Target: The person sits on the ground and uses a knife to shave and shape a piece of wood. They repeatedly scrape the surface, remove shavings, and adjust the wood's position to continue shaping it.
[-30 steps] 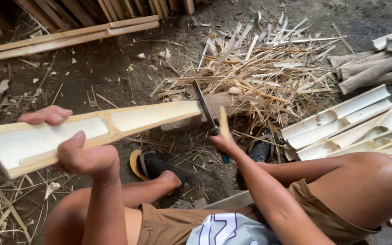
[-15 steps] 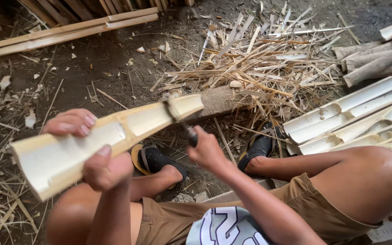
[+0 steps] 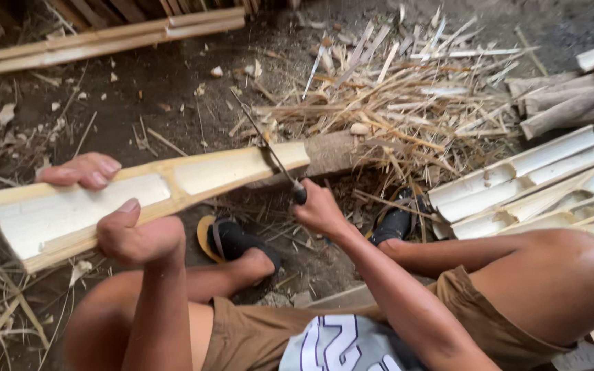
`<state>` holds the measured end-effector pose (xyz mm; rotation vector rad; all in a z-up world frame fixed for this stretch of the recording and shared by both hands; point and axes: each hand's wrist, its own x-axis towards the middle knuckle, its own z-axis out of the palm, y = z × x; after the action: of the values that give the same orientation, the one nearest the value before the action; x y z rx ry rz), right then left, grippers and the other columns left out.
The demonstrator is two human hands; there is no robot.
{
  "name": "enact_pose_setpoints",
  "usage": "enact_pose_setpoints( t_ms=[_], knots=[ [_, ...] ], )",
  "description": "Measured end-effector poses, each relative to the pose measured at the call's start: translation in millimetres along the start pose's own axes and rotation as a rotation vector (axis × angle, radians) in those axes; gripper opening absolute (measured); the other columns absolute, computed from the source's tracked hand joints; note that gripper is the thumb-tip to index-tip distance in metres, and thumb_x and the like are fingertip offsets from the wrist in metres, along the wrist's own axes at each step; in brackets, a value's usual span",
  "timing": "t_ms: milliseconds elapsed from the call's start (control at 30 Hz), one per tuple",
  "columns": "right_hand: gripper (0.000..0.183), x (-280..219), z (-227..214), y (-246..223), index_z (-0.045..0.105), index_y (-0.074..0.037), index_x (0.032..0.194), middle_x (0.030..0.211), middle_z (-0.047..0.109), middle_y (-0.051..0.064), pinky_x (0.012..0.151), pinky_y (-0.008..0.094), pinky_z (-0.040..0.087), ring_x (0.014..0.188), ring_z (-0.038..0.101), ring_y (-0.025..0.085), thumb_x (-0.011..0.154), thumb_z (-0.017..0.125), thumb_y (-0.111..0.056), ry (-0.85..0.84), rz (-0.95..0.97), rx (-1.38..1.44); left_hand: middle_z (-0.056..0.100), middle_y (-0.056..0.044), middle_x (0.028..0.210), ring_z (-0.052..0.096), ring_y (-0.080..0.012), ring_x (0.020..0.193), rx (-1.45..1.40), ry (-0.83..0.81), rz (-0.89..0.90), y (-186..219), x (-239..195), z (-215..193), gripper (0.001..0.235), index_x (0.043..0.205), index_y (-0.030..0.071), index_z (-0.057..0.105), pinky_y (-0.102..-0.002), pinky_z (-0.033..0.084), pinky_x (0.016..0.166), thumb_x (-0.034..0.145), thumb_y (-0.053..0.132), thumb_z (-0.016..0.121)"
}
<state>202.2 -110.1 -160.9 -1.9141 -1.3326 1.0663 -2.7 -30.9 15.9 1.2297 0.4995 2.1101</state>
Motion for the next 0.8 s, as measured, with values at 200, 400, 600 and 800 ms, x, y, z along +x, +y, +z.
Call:
enact_pose_setpoints(
  t_ms=[200,400,600,800],
  knots=[
    [0.039,-48.8,20.3,-34.8,0.061,-0.002,0.112,0.076,0.067,0.024,0.063,0.048,0.051,0.074,0.065,0.042,0.074,0.068,-0.007,0.074,-0.469,0.059,0.048,-0.010,0.107,0.045,-0.0191,0.087,0.021,0.004,0.068,-17.6,-3.2,-1.7,0.052,0.119,-0.001,0.044,-0.029,0.044,0.078,0.069,0.012,0.049],
    [0.021,55.6,34.6,95.6,0.058,-0.004,0.103,0.074,0.068,0.016,0.058,0.048,0.056,0.062,0.065,0.030,0.084,0.063,-0.011,0.001,0.226,-0.113,0.050,-0.010,0.105,0.045,-0.0195,0.089,0.034,-0.006,-0.006,-18.9,1.1,-23.8,0.063,0.133,-0.004,0.042,-0.030,0.046,0.082,0.072,0.013,0.050],
    [0.025,34.3,26.0,66.5,0.059,-0.002,0.098,0.075,0.067,0.021,0.064,0.044,0.054,0.067,0.065,0.035,0.078,0.069,-0.013,0.030,-0.147,0.049,0.051,-0.011,0.103,0.044,-0.0191,0.086,-0.028,-0.047,0.005,-26.4,10.5,-17.0,0.066,0.140,-0.007,0.041,-0.030,0.045,0.081,0.077,0.010,0.048],
    [0.030,47.8,41.9,124.5,0.062,0.000,0.102,0.074,0.067,0.021,0.064,0.045,0.054,0.070,0.067,0.035,0.077,0.070,-0.015,0.103,0.175,-0.076,0.055,-0.013,0.111,0.046,-0.0198,0.088,0.024,-0.001,0.061,-28.1,7.8,-24.9,0.064,0.134,-0.003,0.040,-0.032,0.046,0.079,0.072,0.010,0.045]
  ],
)
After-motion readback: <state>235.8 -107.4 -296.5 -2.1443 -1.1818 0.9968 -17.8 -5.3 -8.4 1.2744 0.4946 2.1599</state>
